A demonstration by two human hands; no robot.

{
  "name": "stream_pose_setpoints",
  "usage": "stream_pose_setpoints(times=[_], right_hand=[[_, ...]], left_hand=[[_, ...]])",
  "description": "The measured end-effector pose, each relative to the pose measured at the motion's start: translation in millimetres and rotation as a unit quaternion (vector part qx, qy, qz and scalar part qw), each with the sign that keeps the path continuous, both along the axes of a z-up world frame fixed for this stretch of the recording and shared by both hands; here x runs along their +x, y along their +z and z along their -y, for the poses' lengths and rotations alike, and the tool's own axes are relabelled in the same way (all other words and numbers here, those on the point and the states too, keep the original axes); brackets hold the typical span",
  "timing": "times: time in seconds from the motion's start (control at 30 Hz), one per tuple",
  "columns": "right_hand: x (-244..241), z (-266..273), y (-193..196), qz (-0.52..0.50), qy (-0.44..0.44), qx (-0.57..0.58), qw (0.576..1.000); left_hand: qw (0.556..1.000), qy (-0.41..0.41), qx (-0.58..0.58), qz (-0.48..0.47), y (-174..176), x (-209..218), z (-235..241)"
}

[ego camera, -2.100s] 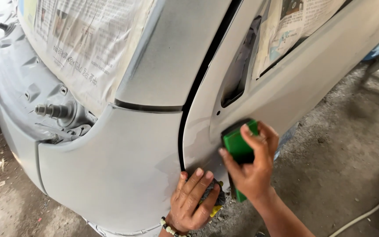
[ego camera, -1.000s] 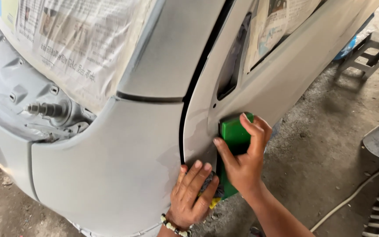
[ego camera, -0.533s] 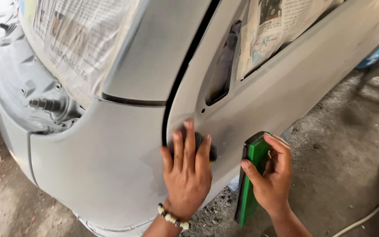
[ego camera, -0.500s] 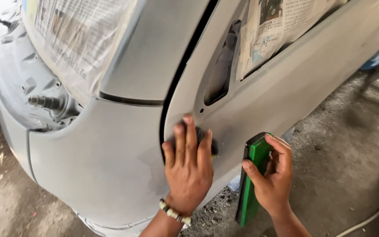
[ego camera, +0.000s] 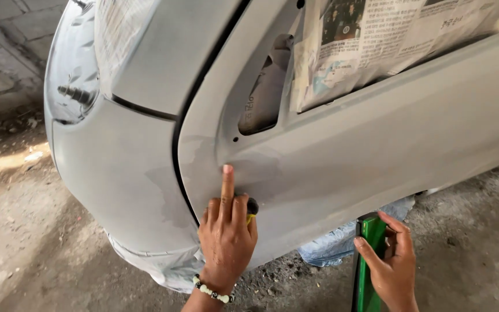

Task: The person sands the front bumper and side panel of a white car using a green sanding block and a yellow cloth. They work on the lower edge of the bumper and the area around the door handle, occasionally wiping the surface with the cloth.

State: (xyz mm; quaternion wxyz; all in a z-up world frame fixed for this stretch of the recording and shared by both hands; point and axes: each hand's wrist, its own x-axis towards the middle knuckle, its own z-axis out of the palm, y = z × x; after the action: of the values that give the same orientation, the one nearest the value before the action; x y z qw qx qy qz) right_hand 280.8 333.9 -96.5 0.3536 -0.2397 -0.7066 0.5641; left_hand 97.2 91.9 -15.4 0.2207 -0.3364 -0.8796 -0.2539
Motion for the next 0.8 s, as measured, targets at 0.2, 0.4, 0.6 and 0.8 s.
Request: stream_pose_setpoints(times=[0.2, 0.4, 0.6, 0.8], right_hand=[[12.3, -23.7, -0.6, 0.055, 0.041, 0.014, 0.998], [27.7, -48.4, 0.4, 0.066, 0.047, 0.012, 0.997], [48.6, -72.5, 4.7, -0.012, 0.043, 0.068, 0.997], [60.6, -101.5, 26.7, -0.01, 0.031, 0.048, 0.998]], left_hand=[[0.995, 0.083, -0.045, -0.043, -3.3, 16.5, -20.1], [0.991, 0.103, -0.078, 0.017, -3.6, 15.5, -30.2], [0.996, 0.083, 0.013, 0.014, 6.8, 43.3, -87.8], [0.979, -0.116, 0.146, 0.085, -19.1, 91.3, -187.9]])
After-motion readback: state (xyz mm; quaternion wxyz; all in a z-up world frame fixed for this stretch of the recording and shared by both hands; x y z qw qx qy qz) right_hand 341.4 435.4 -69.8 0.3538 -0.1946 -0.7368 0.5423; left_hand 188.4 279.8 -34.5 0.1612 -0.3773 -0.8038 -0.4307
